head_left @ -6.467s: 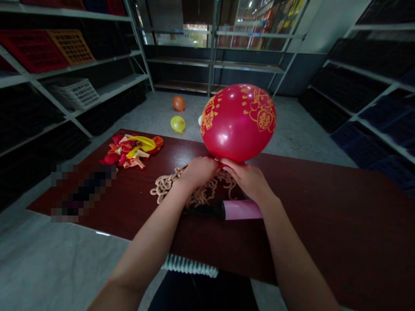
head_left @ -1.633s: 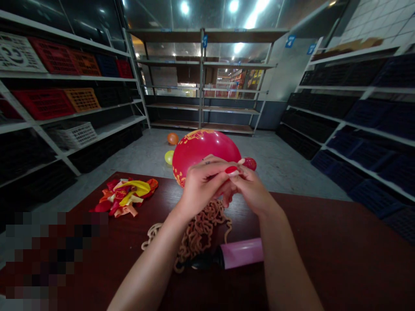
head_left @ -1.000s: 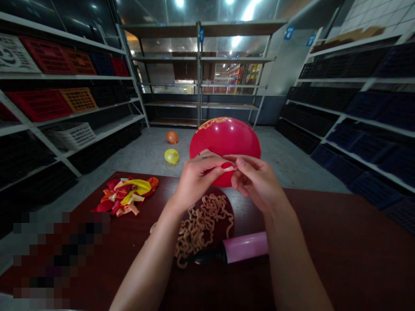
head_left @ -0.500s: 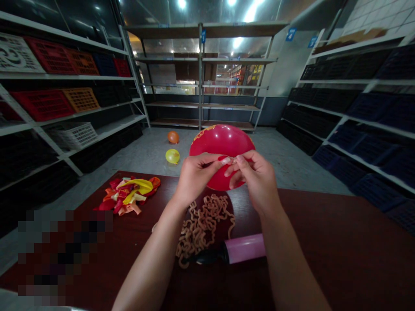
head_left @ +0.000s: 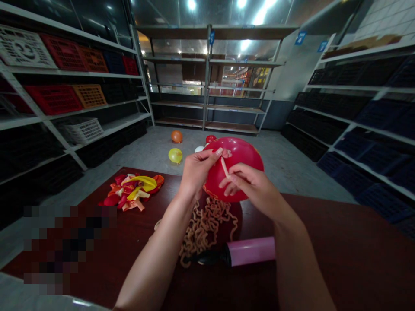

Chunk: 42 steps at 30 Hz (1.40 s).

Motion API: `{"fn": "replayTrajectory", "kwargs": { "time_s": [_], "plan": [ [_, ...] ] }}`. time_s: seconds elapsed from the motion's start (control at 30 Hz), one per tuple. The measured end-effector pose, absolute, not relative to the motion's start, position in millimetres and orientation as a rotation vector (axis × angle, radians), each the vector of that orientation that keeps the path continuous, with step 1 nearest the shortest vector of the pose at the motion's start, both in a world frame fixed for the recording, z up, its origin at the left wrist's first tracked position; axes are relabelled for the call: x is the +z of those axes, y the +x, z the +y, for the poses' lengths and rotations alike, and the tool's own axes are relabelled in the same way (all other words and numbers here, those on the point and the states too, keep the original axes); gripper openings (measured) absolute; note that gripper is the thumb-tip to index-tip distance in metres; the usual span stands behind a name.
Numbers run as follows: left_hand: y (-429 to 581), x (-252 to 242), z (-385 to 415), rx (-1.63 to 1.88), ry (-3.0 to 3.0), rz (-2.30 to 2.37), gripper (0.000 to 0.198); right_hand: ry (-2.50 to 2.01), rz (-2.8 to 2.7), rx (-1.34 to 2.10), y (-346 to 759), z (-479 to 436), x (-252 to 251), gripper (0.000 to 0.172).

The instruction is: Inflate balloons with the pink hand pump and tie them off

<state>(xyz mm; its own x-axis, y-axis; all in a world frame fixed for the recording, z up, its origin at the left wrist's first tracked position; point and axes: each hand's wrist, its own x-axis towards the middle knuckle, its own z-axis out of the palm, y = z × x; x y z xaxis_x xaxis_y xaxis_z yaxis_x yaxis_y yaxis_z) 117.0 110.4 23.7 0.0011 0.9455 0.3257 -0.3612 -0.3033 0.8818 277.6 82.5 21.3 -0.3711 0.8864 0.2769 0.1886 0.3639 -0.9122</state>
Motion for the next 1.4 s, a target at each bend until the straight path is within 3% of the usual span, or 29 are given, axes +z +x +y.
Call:
{"fn": "replayTrajectory", "kwargs": {
  "time_s": [0.2, 0.33, 0.77, 0.93, 1.1, 1.23, 1.4],
  "plan": [
    [133.5, 18.7, 106.6, 1.607, 1.128, 0.745, 0.021, -1.261, -1.952, 0.297, 261.6, 86.6, 9.9, 0.017],
    [137.3, 12.8, 111.4, 1.555, 1.06, 0.687, 0.025, -1.369, -1.898, 0.14, 257.1, 88.1, 6.9, 0.02],
    [136.1, 15.7, 109.7, 1.59, 1.021, 0.601, 0.023, -0.941, -1.286, 1.255, 242.1, 93.0, -1.6, 0.03],
    [121.7, 16.7, 116.7, 1.595, 1.211, 0.636, 0.019, -0.853, -1.153, 1.286, 269.8, 83.7, 21.5, 0.025],
    [124.0, 15.3, 112.4, 1.508, 1.898, 0.716, 0.022, -0.657, -1.002, 1.457, 293.6, 87.3, 29.8, 0.016],
    [132.4, 17.6, 98.7, 1.467, 2.466, 0.542, 0.017, -0.557, -0.904, 1.594, 305.0, 100.1, 23.1, 0.024],
    [136.1, 20.6, 86.9, 1.182, 2.57, 0.377, 0.018, -0.554, -0.817, 1.659, 311.2, 107.1, 18.8, 0.033]
  ]
}}
